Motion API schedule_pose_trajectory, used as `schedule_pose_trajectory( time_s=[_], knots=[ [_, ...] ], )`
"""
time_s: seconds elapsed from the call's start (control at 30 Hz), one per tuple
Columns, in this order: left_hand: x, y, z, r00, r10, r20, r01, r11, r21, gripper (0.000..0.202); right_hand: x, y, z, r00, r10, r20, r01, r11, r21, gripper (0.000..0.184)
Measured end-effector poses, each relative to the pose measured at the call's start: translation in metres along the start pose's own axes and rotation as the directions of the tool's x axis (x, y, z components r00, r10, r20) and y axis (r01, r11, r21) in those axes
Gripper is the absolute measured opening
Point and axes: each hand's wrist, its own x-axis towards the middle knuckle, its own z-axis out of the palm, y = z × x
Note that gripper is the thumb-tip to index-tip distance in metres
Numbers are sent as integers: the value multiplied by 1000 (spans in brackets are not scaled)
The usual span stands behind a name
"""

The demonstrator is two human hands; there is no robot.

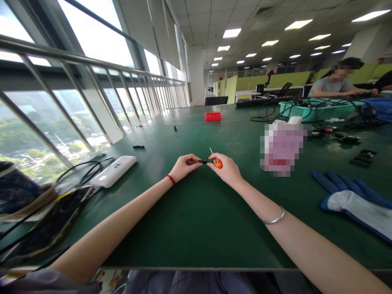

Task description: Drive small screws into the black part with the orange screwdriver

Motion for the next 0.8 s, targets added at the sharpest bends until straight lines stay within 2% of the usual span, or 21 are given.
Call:
schedule_pose_trajectory(
  time_s=[0.13,0.43,0.8],
  knots=[
    [-2,4,6,999,26,29,-27,1000,3,23,-1,-3,1,999,-12,51,12,1000,-2,19],
    [-4,6,9,981,194,12,-192,960,201,16,-1,-5,-3,996,-17,90,26,995,-99,14],
    [-3,2,2,991,53,122,-53,999,-1,17,0,0,-5,967,-144,209,176,974,-143,15]
  ],
)
